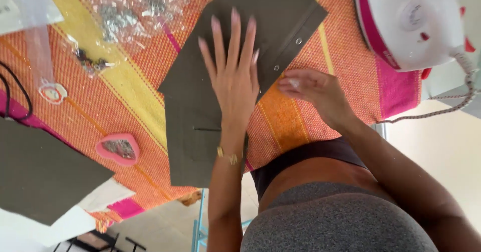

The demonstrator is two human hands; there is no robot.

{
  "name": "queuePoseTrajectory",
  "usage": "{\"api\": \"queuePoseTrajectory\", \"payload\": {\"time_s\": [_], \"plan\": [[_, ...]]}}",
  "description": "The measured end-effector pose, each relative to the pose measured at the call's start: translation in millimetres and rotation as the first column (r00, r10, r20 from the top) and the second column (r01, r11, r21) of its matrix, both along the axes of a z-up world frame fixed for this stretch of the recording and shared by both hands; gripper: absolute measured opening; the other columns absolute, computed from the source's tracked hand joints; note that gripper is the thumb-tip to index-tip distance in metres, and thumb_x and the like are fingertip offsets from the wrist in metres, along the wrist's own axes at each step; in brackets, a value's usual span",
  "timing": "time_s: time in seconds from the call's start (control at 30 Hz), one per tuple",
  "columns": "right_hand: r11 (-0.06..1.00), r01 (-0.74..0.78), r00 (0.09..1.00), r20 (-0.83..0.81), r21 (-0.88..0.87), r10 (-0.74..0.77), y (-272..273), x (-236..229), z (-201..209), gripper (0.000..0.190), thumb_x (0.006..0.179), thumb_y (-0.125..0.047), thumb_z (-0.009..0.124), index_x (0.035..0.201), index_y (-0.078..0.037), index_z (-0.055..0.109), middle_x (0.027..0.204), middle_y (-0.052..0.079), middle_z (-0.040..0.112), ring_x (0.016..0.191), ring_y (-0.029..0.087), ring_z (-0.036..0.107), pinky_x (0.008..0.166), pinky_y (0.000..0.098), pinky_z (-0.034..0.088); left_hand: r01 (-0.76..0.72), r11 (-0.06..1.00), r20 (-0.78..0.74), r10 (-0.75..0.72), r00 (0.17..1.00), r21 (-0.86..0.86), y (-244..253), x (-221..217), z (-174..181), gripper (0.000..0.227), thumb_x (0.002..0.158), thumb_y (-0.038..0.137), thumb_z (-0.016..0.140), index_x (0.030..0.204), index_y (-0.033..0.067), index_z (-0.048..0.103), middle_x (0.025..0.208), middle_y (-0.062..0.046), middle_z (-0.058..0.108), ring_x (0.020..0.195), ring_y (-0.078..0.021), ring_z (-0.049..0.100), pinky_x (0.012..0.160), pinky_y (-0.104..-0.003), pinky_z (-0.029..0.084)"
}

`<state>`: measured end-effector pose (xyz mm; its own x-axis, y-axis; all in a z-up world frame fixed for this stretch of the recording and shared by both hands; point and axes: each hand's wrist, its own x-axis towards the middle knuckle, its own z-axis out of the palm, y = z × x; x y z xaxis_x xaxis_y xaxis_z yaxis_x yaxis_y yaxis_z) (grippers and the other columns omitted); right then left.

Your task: Ironing fabric pieces and sorting metal grommets for garment assembly.

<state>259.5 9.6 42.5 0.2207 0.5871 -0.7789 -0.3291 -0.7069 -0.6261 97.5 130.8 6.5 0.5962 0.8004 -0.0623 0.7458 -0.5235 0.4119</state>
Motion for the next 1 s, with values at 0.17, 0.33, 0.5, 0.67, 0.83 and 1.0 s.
{"api": "queuePoseTrajectory", "payload": {"time_s": [0.17, 0.33, 0.5, 0.67, 0.83, 1.0], "plan": [[0.954, 0.296, 0.932, -0.205, -0.044, -0.298, -5.6, -4.8, -24.7, 0.027, 0.099, -0.019, 0.073, 0.119, -0.001, 0.075, 0.113, 0.020, 0.081, 0.113, 0.036, 0.081, 0.114, 0.0490, 0.066, 0.052, 0.995, -0.258, -0.029, 0.966, 0.085, 20.7, 12.4, -14.7, 0.050, 0.126, 0.045, 0.043, 0.173, 0.0293, 0.038, 0.179, 0.005, 0.030, 0.169, -0.0313, 0.021, 0.143, -0.058, 0.017], [0.988, 0.072, 0.996, 0.053, -0.134, -0.065, 33.5, -8.9, -16.7, 0.024, 0.098, -0.020, 0.080, 0.088, -0.002, 0.068, 0.093, 0.025, 0.083, 0.082, 0.032, 0.087, 0.073, 0.0365, 0.076, 0.062, 0.997, -0.306, -0.042, 0.951, 0.054, 24.1, 13.8, -8.4, 0.049, 0.128, 0.042, 0.042, 0.174, 0.0284, 0.034, 0.180, 0.006, 0.028, 0.169, -0.0296, 0.020, 0.143, -0.056, 0.016], [0.975, 0.124, 0.989, 0.108, -0.182, -0.106, 31.8, -14.1, -26.5, 0.023, 0.099, -0.011, 0.081, 0.085, 0.004, 0.070, 0.090, 0.028, 0.082, 0.078, 0.035, 0.087, 0.068, 0.0375, 0.077, 0.044, 0.998, -0.282, -0.029, 0.959, 0.047, 25.9, 13.8, -11.1, 0.055, 0.124, 0.055, 0.040, 0.173, 0.0323, 0.037, 0.179, 0.006, 0.029, 0.170, -0.0301, 0.024, 0.143, -0.057, 0.018], [0.991, 0.114, 0.988, 0.108, -0.067, -0.107, 18.8, -14.0, -35.0, 0.030, 0.104, -0.010, 0.078, 0.078, -0.004, 0.064, 0.081, 0.024, 0.080, 0.078, 0.032, 0.087, 0.067, 0.0328, 0.076, 0.017, 0.998, -0.271, 0.000, 0.963, 0.060, 26.5, 14.9, -13.6, 0.050, 0.125, 0.051, 0.046, 0.172, 0.0346, 0.040, 0.177, 0.010, 0.032, 0.169, -0.0283, 0.026, 0.142, -0.054, 0.020], [0.993, 0.107, 0.992, 0.069, -0.048, -0.104, 14.8, -8.1, -40.6, 0.025, 0.106, -0.011, 0.075, 0.085, 0.000, 0.067, 0.088, 0.027, 0.080, 0.081, 0.035, 0.087, 0.071, 0.0368, 0.077, 0.031, 0.999, -0.300, -0.018, 0.954, 0.039, 27.1, 15.5, -10.7, 0.051, 0.126, 0.053, 0.044, 0.173, 0.0341, 0.038, 0.178, 0.009, 0.030, 0.169, -0.0285, 0.024, 0.142, -0.054, 0.017], [0.989, -0.144, 0.985, 0.095, 0.025, 0.141, 0.0, 12.7, -25.8, 0.035, 0.120, -0.008, 0.048, 0.110, 0.012, 0.074, 0.100, 0.029, 0.084, 0.084, 0.038, 0.090, 0.069, 0.0402, 0.078, 0.076, 0.997, -0.364, -0.058, 0.930, 0.035, 27.3, 16.5, -7.3, 0.060, 0.123, 0.064, 0.037, 0.174, 0.0326, 0.032, 0.180, 0.006, 0.026, 0.169, -0.0312, 0.020, 0.141, -0.056, 0.017]]}}
